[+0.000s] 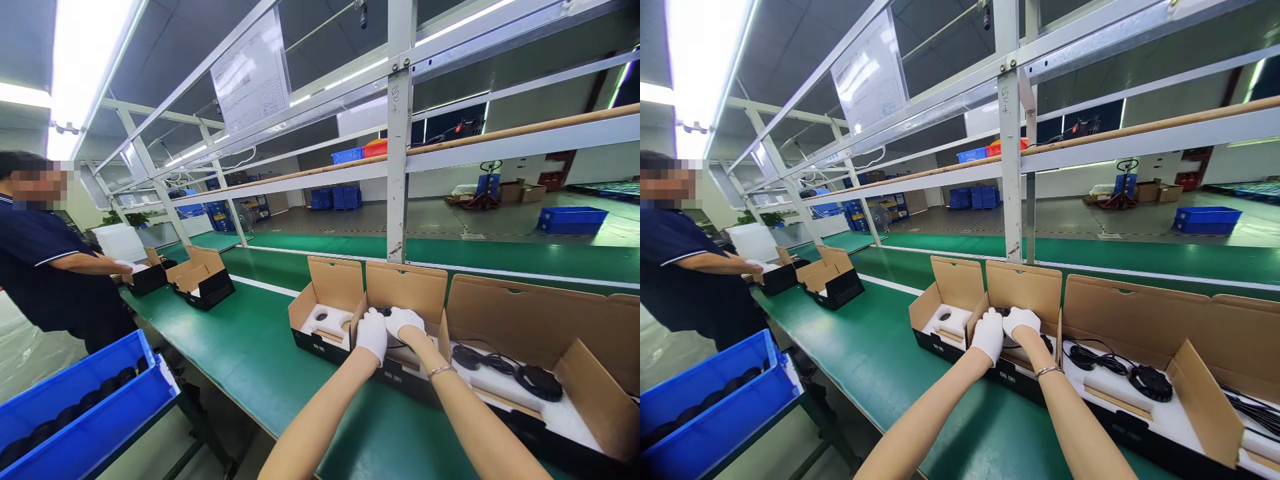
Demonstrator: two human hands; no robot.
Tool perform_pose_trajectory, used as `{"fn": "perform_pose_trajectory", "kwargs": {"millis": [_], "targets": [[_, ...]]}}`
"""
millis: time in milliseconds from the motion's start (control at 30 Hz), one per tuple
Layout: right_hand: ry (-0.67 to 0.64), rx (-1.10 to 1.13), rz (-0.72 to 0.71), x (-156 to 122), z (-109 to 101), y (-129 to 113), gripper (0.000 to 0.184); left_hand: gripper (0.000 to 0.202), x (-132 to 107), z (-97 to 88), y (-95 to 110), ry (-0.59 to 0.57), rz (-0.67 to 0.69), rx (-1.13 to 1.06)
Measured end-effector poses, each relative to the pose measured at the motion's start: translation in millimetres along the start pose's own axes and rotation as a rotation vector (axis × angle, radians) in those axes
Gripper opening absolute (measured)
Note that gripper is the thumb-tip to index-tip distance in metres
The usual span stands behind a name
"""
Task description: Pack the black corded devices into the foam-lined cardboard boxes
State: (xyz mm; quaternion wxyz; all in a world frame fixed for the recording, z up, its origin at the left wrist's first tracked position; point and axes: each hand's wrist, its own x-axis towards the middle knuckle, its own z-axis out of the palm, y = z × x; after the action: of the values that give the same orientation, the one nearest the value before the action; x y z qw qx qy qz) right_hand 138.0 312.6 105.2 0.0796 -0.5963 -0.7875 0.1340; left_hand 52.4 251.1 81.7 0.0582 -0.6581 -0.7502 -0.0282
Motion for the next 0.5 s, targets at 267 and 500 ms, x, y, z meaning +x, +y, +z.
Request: {"fn": "perform_pose_trajectory", "kwargs": {"millis": [267, 500], "targets": [[0.024, -0.075, -0.065, 1.8, -16.3, -5.3, 0.032, 0.048, 15.1, 17.0, -7.0, -0.125, 0.036, -0.05], [0.047, -0.09, -0.167, -6.4, 3.8, -7.6, 0.033, 0.045, 19.1, 21.3, -5.2, -0.205, 0.104, -0.011]]}}
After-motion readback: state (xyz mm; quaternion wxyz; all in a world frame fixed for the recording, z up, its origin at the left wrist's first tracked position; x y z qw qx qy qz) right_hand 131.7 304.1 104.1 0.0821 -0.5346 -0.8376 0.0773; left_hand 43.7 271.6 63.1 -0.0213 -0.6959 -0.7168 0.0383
